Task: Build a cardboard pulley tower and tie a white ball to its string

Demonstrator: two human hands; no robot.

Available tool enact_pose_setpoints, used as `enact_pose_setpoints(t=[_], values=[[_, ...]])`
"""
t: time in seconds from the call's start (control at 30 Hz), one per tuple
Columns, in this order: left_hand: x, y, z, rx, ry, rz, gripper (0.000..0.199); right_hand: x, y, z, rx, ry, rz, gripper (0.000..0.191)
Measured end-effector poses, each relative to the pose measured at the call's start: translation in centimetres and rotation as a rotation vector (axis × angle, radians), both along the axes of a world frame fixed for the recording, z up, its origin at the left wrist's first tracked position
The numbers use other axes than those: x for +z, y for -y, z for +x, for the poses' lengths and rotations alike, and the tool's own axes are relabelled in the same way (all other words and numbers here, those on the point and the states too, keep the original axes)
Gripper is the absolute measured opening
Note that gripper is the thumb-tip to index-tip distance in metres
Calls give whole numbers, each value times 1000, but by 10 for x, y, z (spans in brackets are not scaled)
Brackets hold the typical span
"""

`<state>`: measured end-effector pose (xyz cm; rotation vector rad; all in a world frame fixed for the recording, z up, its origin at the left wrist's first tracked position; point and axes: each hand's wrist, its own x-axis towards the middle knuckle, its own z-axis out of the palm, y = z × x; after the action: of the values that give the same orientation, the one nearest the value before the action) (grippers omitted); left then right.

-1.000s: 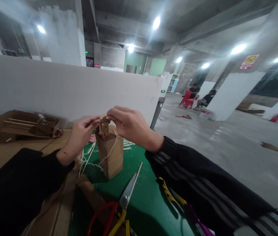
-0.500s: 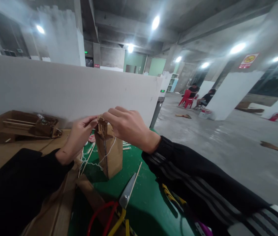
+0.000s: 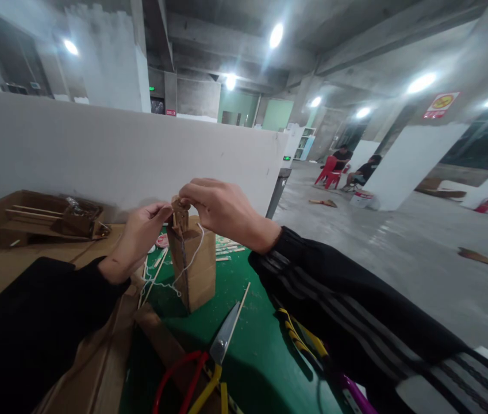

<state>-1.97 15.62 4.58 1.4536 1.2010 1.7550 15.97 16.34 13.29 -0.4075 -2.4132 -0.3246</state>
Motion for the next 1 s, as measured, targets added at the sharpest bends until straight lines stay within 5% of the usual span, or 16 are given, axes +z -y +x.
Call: enact_pose_setpoints(t=[0.2,1.0], values=[[-1,1,0,-60,50,-20,32,5,-5,1,73,110,61,22],[6,7,8,-142,201,-30,30,3,7,-11,-287,135,180,18]])
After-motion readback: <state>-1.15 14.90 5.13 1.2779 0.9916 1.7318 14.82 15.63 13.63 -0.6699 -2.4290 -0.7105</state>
